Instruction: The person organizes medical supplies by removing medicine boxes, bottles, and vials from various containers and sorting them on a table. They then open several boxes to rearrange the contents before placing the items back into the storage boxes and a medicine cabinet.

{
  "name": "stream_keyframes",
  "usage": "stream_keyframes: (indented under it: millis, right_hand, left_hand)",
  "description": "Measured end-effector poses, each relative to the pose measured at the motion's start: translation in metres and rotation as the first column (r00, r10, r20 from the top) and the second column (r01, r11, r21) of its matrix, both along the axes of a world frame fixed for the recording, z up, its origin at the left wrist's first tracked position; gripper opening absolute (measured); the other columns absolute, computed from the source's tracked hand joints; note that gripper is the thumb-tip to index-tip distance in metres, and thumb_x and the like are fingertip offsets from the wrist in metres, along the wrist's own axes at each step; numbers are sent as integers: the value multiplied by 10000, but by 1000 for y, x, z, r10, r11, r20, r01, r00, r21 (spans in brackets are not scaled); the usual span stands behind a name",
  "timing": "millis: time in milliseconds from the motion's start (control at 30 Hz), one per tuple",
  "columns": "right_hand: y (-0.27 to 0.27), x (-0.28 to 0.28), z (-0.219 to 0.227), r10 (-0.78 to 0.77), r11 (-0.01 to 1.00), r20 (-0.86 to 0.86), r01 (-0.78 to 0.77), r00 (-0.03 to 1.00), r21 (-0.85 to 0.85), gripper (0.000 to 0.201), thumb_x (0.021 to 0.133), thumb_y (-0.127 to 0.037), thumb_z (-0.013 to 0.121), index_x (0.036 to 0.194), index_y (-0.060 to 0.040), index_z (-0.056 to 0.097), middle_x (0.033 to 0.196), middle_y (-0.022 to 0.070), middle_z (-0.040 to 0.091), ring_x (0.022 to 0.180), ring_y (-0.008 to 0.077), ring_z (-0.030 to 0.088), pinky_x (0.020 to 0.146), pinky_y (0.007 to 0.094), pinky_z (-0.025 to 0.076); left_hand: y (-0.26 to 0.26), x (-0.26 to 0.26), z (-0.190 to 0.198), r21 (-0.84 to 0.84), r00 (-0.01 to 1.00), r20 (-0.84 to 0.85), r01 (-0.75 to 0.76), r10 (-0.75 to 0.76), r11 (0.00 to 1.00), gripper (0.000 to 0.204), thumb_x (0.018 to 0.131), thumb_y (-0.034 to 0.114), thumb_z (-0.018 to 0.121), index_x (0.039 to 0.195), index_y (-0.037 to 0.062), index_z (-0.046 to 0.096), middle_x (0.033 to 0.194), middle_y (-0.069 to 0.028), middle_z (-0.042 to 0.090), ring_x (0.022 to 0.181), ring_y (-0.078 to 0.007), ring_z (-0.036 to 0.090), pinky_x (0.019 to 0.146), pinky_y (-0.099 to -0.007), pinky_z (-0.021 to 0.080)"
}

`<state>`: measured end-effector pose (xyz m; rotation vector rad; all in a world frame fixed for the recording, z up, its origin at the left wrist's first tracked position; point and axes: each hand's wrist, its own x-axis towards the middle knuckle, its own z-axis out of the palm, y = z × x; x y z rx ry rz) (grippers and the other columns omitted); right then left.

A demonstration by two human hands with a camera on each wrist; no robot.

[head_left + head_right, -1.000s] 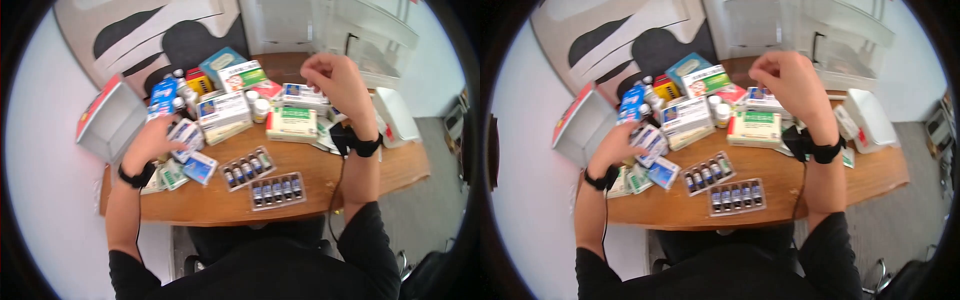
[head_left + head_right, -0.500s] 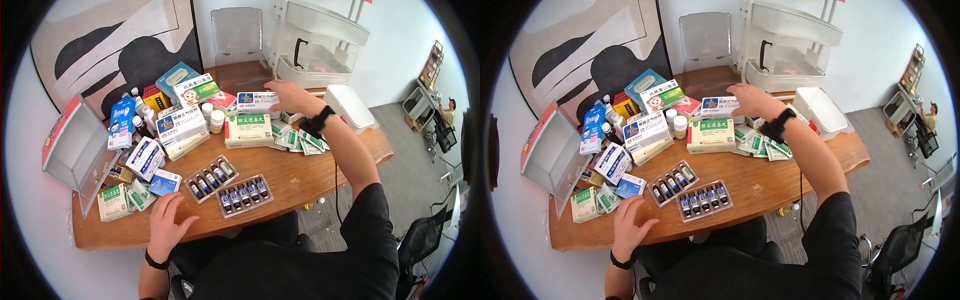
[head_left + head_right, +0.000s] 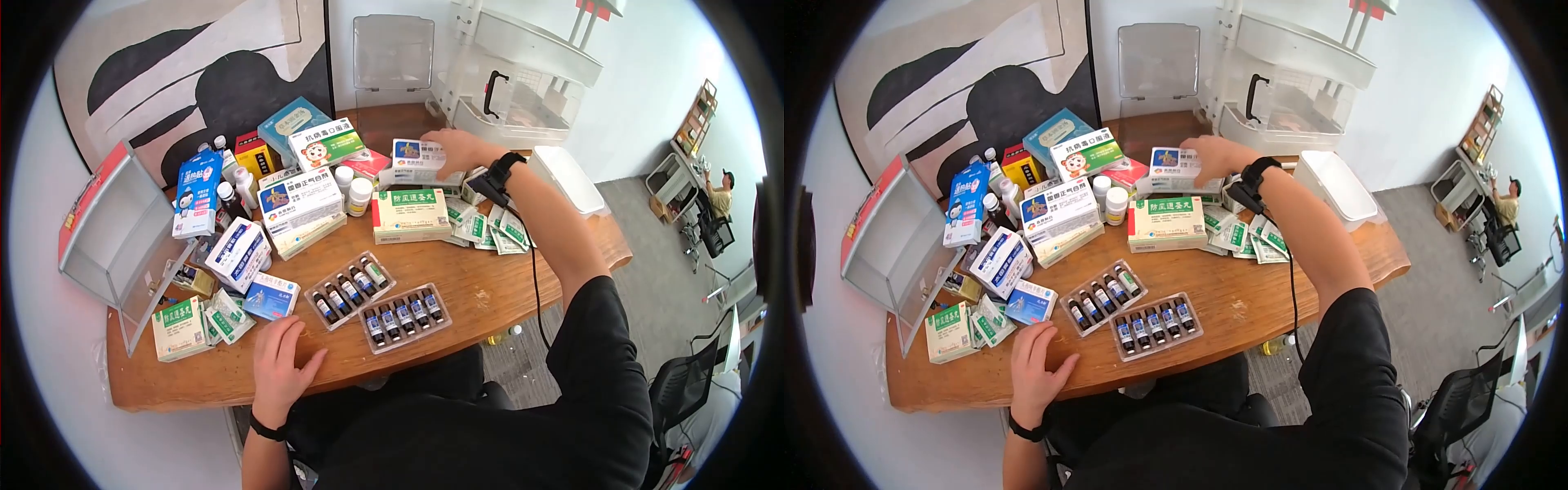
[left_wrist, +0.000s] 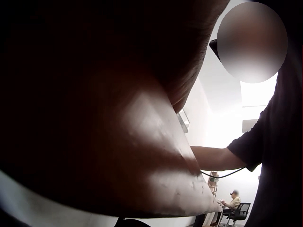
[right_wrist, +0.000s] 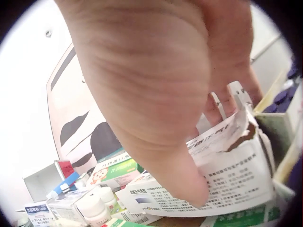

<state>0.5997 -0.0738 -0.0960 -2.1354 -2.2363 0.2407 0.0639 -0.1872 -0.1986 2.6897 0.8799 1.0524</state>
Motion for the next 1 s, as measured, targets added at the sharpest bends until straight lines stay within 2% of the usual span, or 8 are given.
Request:
stream_keyframes:
  millis: [167, 333, 500, 633, 700, 767, 800, 1000]
  right_hand:
    - [-13, 5, 23, 22, 964, -65, -4, 998, 265, 975, 723, -340, 902, 1586, -99, 518, 1420, 228, 659, 1312, 397, 633, 1141, 457, 505]
    - [-60, -60, 69, 41, 914, -112, 8, 993, 407, 909, 768, -290, 877, 1591, -138, 522, 1444, 178, 632, 1294, 377, 642, 1114, 452, 535]
    - [-119, -159, 60, 450, 782, -7, -391, 893, 485, 916, 712, -194, 940, 1543, -102, 566, 1343, 168, 647, 1205, 373, 678, 1007, 434, 592]
    - [-154, -213, 45, 538, 820, -209, -450, 817, 353, 957, 711, -77, 922, 1583, -117, 528, 1456, 190, 592, 1327, 393, 614, 1099, 452, 544]
    - [-154, -220, 33, 553, 818, -280, -450, 784, 358, 984, 701, -62, 926, 1593, -111, 514, 1483, 191, 574, 1341, 397, 607, 1113, 450, 536]
    - [-153, -223, 22, 553, 827, -348, -448, 757, 340, 1011, 690, -47, 929, 1603, -104, 500, 1511, 192, 556, 1355, 402, 600, 1127, 448, 528]
    - [-153, -223, 20, 511, 855, -392, -407, 765, 320, 1015, 704, -52, 926, 1613, -106, 478, 1528, 191, 542, 1373, 406, 582, 1133, 451, 525]
    - [-158, -214, 13, 429, 902, -448, -347, 785, 256, 1037, 745, -126, 947, 1645, -103, 432, 1556, 193, 526, 1406, 406, 560, 1157, 442, 504]
  left_hand:
    - [0, 0, 0, 4, 1000, 19, 4, -4, 1000, 583, 761, 160, 944, 1254, -3, 680, 1324, -164, 665, 1192, -390, 644, 1025, -490, 536]
    - [2, 1, 0, -4, 999, 52, -16, 16, 1000, 593, 754, 108, 939, 1269, -11, 670, 1340, -191, 660, 1212, -411, 639, 1043, -481, 534]
    - [-10, 2, 22, -38, 977, 214, -11, 19, 999, 814, 746, 143, 976, 1437, -16, 574, 1397, -222, 632, 1281, -408, 619, 1088, -478, 514]
    - [-18, 1, 40, -67, 959, 282, 27, -7, 997, 871, 709, 117, 1011, 1444, 0, 558, 1372, -220, 650, 1252, -363, 645, 1063, -458, 534]
    - [-21, 7, 45, -32, 937, 349, -16, 26, 999, 761, 722, 89, 1006, 1371, 0, 618, 1316, -207, 683, 1148, -309, 699, 964, -408, 585]
    - [-27, 9, 43, -95, 905, 423, 94, -45, 991, 586, 772, 51, 971, 1280, -5, 684, 1251, -189, 714, 1018, -263, 737, 844, -359, 612]
    - [-32, 16, 48, -101, 873, 487, 71, -13, 992, 460, 763, 29, 968, 1156, 1, 731, 1122, -150, 755, 955, -287, 755, 815, -356, 625]
    - [-33, 21, 52, -42, 857, 508, 124, -86, 991, 423, 770, 29, 959, 1134, -13, 749, 1123, -146, 743, 952, -289, 743, 802, -373, 608]
